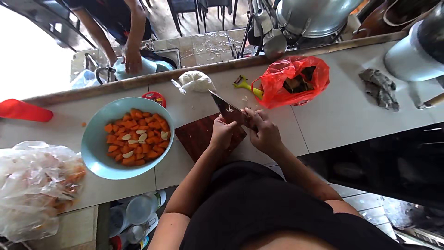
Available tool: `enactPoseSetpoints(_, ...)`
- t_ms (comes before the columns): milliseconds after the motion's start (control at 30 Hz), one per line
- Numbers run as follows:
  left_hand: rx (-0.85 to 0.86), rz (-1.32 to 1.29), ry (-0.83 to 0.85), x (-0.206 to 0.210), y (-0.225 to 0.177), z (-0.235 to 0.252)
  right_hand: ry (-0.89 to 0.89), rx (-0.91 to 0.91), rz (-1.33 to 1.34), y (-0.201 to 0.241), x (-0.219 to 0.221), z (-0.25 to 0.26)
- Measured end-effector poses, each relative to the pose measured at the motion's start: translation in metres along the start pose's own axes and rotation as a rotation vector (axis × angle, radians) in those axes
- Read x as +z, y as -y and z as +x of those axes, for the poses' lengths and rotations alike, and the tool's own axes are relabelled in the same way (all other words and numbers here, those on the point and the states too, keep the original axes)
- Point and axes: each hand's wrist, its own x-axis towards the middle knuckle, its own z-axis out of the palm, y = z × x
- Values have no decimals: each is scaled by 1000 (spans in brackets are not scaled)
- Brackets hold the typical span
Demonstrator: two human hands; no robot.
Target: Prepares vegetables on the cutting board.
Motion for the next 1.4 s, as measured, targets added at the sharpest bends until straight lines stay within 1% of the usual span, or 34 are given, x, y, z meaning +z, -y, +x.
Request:
enactPoseSetpoints(167,27,31,-14,-1,3,-3,9,3,-25,5,-1,-2)
enactPoseSetpoints(300,33,57,-15,0,3,-7,-59,-2,-88,3,5,-2)
enactPoseSetpoints(367,3,61,-13,1,4,-7,-73,-8,-89,1,6,0)
enactPoseSetpoints(400,-16,52,2,0,4,-7,-52,8,-56,1,4,1)
enactPoseSetpoints(467,-16,24,103,-5,5,-5,24,87,92,1,-2,4)
enactPoseSetpoints(567,-14,-49,233,-11,8,-2,57,159,276,-1,-8,9)
enactPoseSetpoints(700,-40,-135,281,-11,8,-1,86,294,350,4,-17,13)
enactPoseSetpoints(767,-72,-129,285,-10,6,0,89,306,348,5,-19,12)
enactPoseSetpoints(867,-84,-67,223,-4,3,1,89,247,332,4,-17,9)
enactPoseSetpoints(933,-75,-45,167,-2,4,2,85,264,336,4,-17,9)
enactPoseSetpoints(967,-73,-48,166,-2,5,2,71,283,336,3,-17,10)
enactPoseSetpoints(1067,-72,-88,247,-5,5,1,26,361,344,-7,-20,14)
enactPoseSetpoints(1167,-91,-185,330,-9,5,0,25,442,322,-13,-23,16)
enactPoseSetpoints(1333,-179,-316,333,-4,3,1,35,470,275,-17,-20,14)
enactPoseSetpoints(1400,-172,-350,358,-5,6,4,33,462,294,-15,-21,11)
